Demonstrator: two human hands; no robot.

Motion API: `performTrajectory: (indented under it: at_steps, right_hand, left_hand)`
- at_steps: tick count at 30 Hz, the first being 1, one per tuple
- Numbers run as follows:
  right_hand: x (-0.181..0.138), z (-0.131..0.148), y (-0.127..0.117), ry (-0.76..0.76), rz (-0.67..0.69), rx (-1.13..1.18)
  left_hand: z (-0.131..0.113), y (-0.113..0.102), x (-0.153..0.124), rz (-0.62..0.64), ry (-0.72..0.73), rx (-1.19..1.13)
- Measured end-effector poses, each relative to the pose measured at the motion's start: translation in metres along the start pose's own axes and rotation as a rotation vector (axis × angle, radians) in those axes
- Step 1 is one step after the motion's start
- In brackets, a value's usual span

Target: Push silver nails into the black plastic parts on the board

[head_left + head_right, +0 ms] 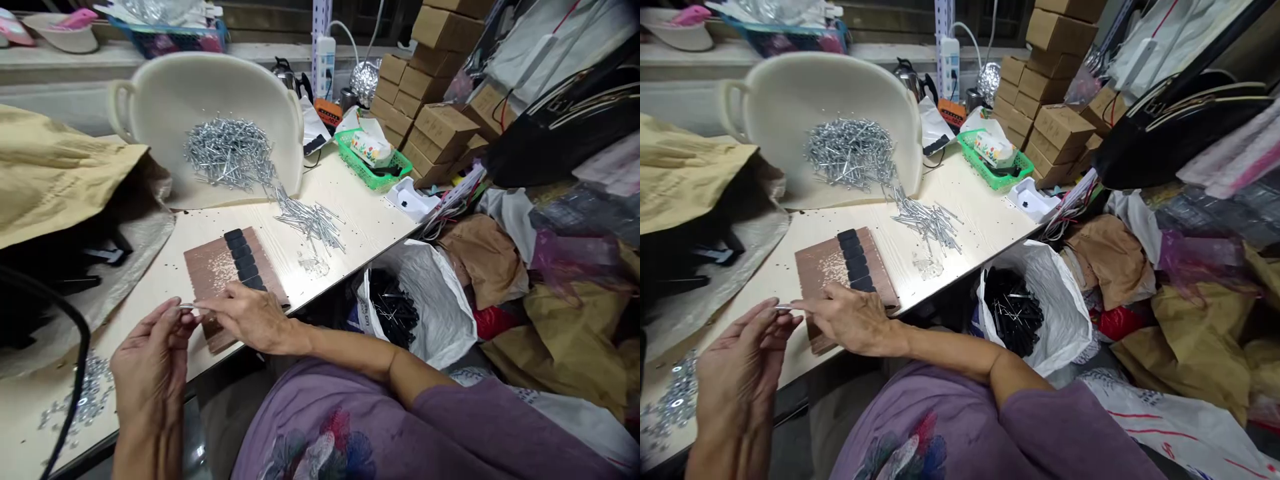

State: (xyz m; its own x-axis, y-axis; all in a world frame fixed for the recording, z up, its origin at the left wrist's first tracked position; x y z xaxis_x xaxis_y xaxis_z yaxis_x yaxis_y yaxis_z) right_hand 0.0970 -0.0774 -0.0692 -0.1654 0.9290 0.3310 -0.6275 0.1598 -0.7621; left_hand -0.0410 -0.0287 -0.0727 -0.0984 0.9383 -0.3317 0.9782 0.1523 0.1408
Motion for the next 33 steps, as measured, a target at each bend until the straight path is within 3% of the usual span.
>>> performTrajectory:
  at_steps: [4,9,20,33]
  right_hand:
    - [-0.004,0.004,0.0,-0.03,0.012,0.118]
    - [-0.001,0.008,0.01,-0.007,-0.025,0.162]
    - [0.004,0.018,0.024,-0.041,-0.055,0.197]
    - [0.008,0.023,0.015,-0.1,-0.006,-0.264]
  left_hand:
    - [0.001,-0.007,-0.001,0.086,-0.099,-0.1]
    - [0.0,-0.015,-0.007,0.191,-0.115,-0.214]
    - [0.004,-0.036,-0.009,0.178,-0.06,-0.243]
    - [0.014,-0.038,-0.006,0.157,-0.098,-0.242]
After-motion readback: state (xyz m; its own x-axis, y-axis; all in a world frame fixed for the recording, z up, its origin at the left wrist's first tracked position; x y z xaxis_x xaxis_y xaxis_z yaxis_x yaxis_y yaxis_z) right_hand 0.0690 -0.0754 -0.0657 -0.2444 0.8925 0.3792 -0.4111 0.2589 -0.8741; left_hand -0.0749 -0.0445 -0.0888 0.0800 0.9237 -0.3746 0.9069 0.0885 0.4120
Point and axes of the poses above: each hand's wrist, its own x-axis towards the middle knuckle, its own y-axis out of the palm, z = x × y, the point moved 1 cm from there along x, towards the middle knuckle, and after that the axes turned 7 degrees about -y, right-handed, at the moved point
